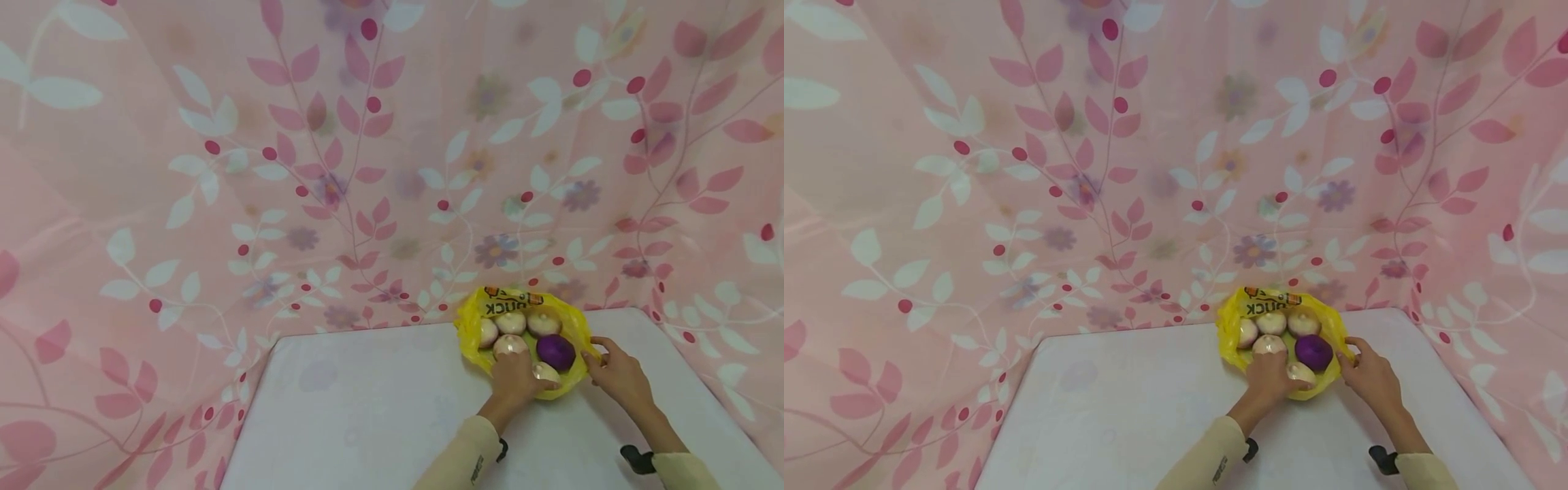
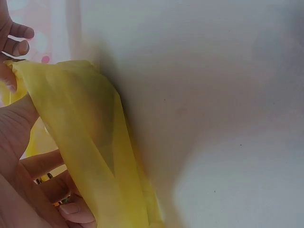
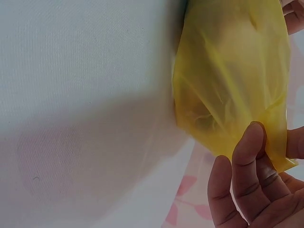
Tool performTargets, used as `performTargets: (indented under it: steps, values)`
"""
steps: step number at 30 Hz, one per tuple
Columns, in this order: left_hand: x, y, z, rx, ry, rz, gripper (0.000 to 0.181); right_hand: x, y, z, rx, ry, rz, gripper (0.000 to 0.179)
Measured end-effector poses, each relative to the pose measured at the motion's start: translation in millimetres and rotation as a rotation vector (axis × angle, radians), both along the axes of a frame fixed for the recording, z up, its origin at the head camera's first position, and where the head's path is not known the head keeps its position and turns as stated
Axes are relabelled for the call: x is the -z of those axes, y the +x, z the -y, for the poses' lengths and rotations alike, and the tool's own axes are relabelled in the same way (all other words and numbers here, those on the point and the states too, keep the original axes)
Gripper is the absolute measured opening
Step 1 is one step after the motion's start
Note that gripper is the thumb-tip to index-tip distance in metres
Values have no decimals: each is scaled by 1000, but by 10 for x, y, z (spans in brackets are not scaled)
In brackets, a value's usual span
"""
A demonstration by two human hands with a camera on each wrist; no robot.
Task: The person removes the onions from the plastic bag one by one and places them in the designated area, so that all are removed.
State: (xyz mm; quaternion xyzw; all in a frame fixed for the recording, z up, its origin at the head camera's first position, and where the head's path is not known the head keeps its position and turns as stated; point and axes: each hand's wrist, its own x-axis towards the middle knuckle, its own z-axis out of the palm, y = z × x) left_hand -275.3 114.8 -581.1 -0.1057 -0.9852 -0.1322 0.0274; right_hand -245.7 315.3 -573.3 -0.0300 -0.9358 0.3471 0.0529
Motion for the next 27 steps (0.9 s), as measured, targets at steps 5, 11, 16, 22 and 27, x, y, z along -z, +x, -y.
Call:
performTargets:
  steps: [5, 11, 16, 22, 27]
  values:
    - [22, 27, -33, 11, -53, 33, 64, 6, 7, 25, 3, 2, -11, 54]
    - [39, 53, -33, 27, -91, 40, 61, 9, 9, 39, -5, 3, -14, 53]
    - [32, 58, -12, 42, -75, 67, 57, 14, 10, 44, -9, 1, -9, 54]
    - [85, 24, -9, 86, -48, 70, 50, 10, 12, 39, -12, 8, -15, 53]
    - [94, 21, -11, 82, -21, 75, 49, 9, 21, 50, -11, 1, -14, 52]
